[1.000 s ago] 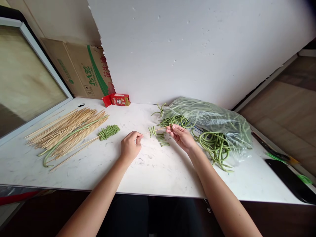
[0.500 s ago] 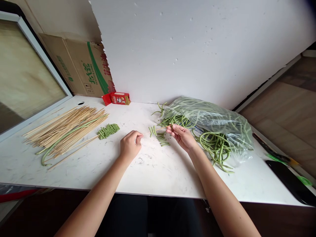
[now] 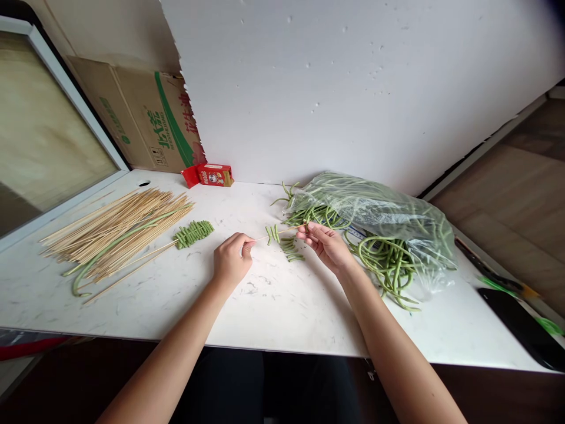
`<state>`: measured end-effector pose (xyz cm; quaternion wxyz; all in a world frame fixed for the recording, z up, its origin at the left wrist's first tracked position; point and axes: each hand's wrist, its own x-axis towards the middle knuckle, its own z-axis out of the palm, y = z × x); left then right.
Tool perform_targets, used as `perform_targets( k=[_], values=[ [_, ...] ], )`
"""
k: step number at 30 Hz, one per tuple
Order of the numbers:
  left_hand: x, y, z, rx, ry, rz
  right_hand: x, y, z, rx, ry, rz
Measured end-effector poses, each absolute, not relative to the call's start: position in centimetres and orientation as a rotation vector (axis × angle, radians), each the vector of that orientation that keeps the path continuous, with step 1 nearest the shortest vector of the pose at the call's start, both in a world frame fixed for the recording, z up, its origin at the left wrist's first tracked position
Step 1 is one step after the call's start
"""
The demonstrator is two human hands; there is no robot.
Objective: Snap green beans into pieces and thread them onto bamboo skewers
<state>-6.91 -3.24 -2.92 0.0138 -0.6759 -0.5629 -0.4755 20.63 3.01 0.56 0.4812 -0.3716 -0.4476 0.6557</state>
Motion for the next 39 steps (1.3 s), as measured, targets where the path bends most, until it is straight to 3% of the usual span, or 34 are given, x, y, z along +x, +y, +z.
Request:
perform_targets(
  k=[39],
  values=[
    [-7.17,-3.28,-2.79,-2.085,-1.73,-1.473,20.56,2.94,0.85,-0.922,-1.085,1.584]
  ],
)
